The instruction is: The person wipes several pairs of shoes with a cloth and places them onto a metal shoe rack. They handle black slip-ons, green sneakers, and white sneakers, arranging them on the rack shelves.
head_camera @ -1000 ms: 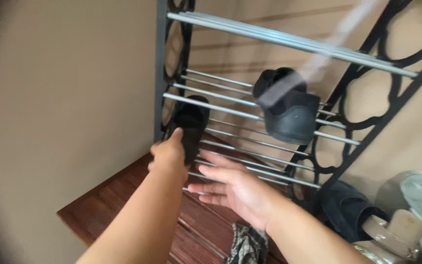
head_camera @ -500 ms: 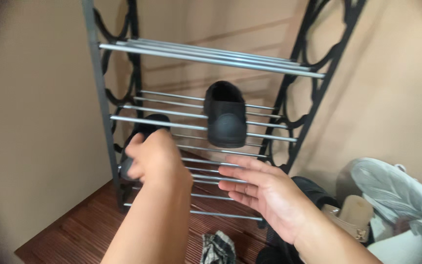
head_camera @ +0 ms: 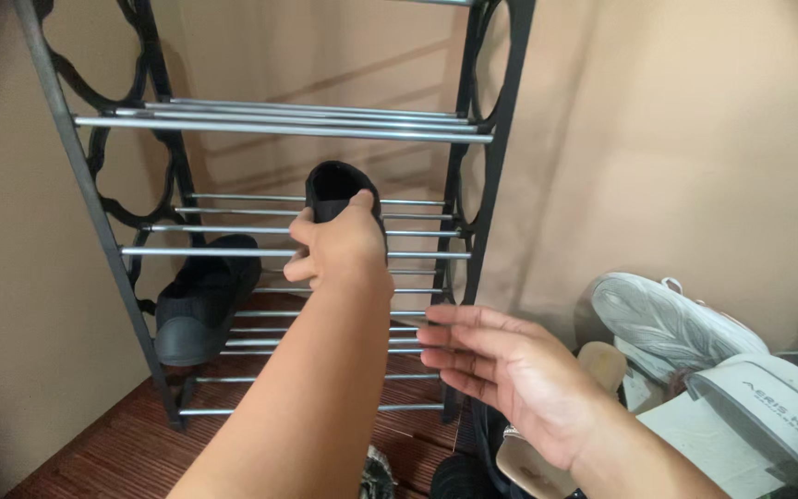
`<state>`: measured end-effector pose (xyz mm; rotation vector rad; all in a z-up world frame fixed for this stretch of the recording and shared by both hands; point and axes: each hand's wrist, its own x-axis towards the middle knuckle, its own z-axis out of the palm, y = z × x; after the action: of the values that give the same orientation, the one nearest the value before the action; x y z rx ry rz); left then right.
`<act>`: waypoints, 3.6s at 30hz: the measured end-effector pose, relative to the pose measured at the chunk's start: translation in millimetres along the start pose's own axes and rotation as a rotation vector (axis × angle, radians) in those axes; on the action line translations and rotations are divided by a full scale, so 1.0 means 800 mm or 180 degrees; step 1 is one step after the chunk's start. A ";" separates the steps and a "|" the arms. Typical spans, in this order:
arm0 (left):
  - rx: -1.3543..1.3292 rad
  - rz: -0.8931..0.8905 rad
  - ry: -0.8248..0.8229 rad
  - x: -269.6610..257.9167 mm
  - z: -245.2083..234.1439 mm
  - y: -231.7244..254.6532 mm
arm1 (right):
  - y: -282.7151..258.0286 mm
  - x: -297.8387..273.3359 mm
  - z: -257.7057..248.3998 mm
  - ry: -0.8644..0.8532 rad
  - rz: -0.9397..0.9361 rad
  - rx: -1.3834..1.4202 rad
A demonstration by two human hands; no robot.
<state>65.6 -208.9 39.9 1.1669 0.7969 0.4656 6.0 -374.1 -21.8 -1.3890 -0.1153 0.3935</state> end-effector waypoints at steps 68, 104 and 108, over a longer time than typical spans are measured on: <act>0.4752 0.0810 -0.1869 0.085 -0.206 -0.316 | 0.284 0.110 0.055 -0.0341 0.1977 -0.1565; 0.2931 0.2595 -0.0604 0.163 -0.120 -0.128 | 0.091 0.166 0.133 -0.0390 -0.0378 -0.3057; 0.3000 0.2624 -0.0556 0.183 -0.138 -0.118 | 0.096 0.176 0.158 -0.0587 -0.0461 -0.3050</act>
<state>69.5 -69.8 -112.8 2.4053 0.3206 0.6647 82.4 -198.9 -94.0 -2.2638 -0.6135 0.3541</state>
